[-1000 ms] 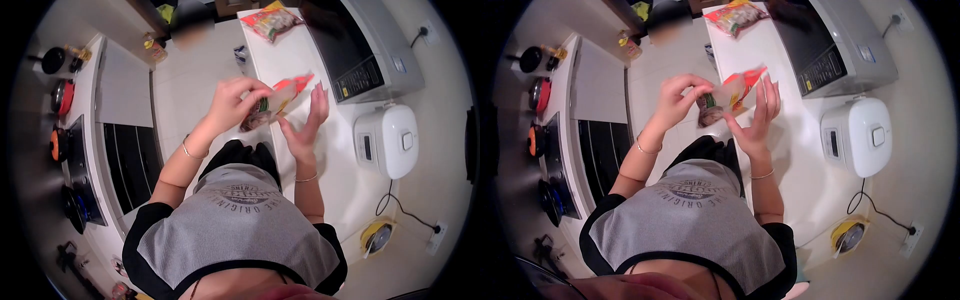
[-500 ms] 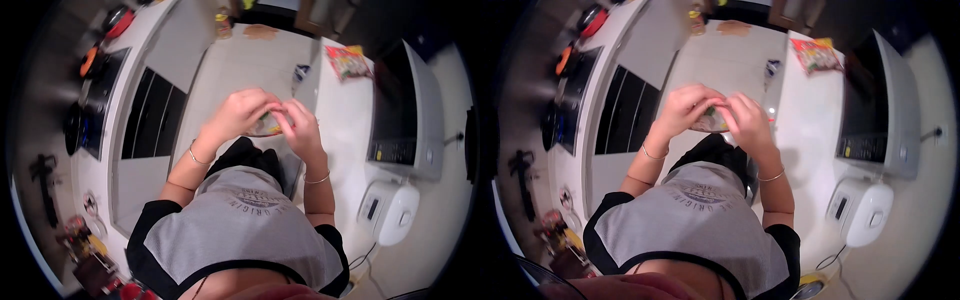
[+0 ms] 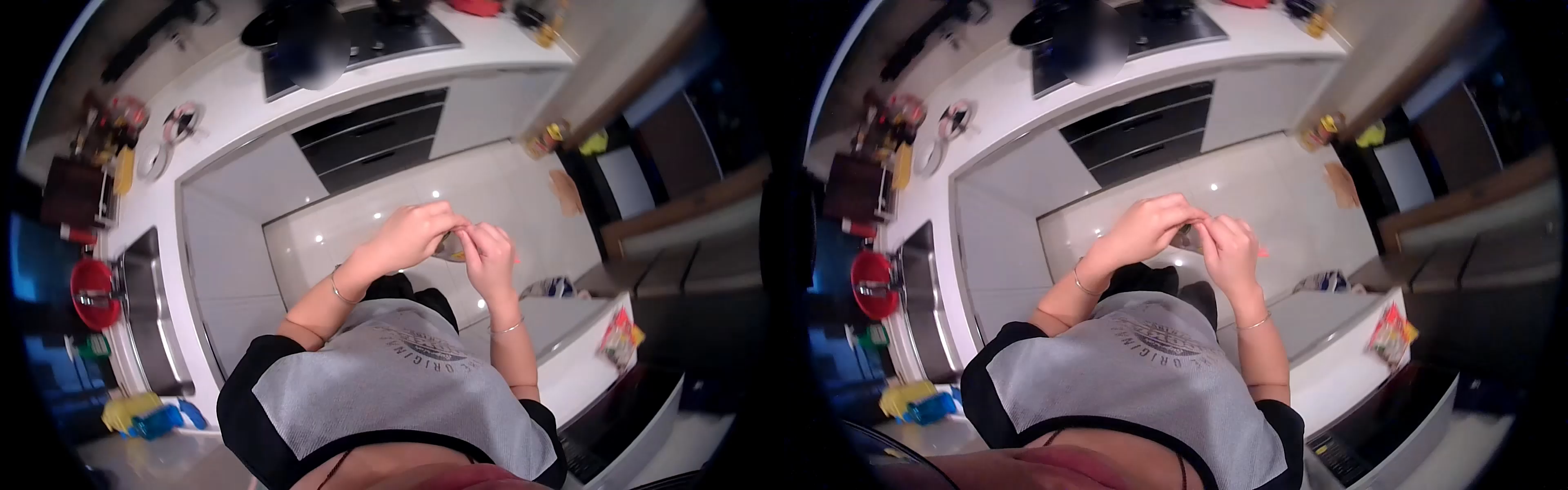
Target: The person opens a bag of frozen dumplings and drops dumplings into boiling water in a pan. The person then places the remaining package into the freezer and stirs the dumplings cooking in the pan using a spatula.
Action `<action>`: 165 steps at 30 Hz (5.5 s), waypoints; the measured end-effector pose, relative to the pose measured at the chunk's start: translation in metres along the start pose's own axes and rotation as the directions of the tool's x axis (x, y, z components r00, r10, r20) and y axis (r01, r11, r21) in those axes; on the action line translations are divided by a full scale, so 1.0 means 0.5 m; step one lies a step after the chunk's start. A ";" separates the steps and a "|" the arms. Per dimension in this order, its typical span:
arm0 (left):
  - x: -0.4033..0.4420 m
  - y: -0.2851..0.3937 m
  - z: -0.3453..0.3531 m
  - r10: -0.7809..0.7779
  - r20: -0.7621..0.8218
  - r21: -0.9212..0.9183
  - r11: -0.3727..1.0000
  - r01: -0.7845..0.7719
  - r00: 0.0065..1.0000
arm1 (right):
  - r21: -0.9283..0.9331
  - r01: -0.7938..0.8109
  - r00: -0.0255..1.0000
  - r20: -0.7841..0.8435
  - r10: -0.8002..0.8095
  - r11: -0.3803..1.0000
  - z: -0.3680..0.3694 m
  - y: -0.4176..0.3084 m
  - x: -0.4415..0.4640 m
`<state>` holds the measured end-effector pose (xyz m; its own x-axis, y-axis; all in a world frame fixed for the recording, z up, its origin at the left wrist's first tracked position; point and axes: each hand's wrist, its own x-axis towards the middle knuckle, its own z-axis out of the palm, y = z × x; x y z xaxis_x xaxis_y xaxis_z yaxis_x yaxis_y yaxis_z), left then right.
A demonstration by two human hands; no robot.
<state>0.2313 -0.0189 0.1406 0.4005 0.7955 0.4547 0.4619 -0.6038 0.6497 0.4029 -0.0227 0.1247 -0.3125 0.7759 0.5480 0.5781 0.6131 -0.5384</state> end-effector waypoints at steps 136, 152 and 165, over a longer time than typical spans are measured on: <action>-0.127 -0.304 -0.368 -0.247 -0.491 0.306 0.849 0.431 0.835 | 0.479 0.314 0.741 0.416 -0.527 0.820 0.470 -0.100 0.432; -0.136 -0.338 -0.351 -0.517 -0.370 -0.169 0.855 0.491 0.772 | 0.330 0.791 0.449 0.257 -0.856 0.515 0.475 -0.067 0.423; -0.153 -0.364 -0.401 -0.375 -0.522 0.030 0.889 0.456 0.766 | 0.465 0.409 0.886 0.006 -0.464 0.785 0.339 -0.135 0.534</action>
<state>-0.0423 0.0403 0.1095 -0.2794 0.8623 0.4224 0.6175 -0.1755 0.7667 0.1526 0.1683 0.1990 -0.5496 0.4033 0.7317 -0.0246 0.8676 -0.4966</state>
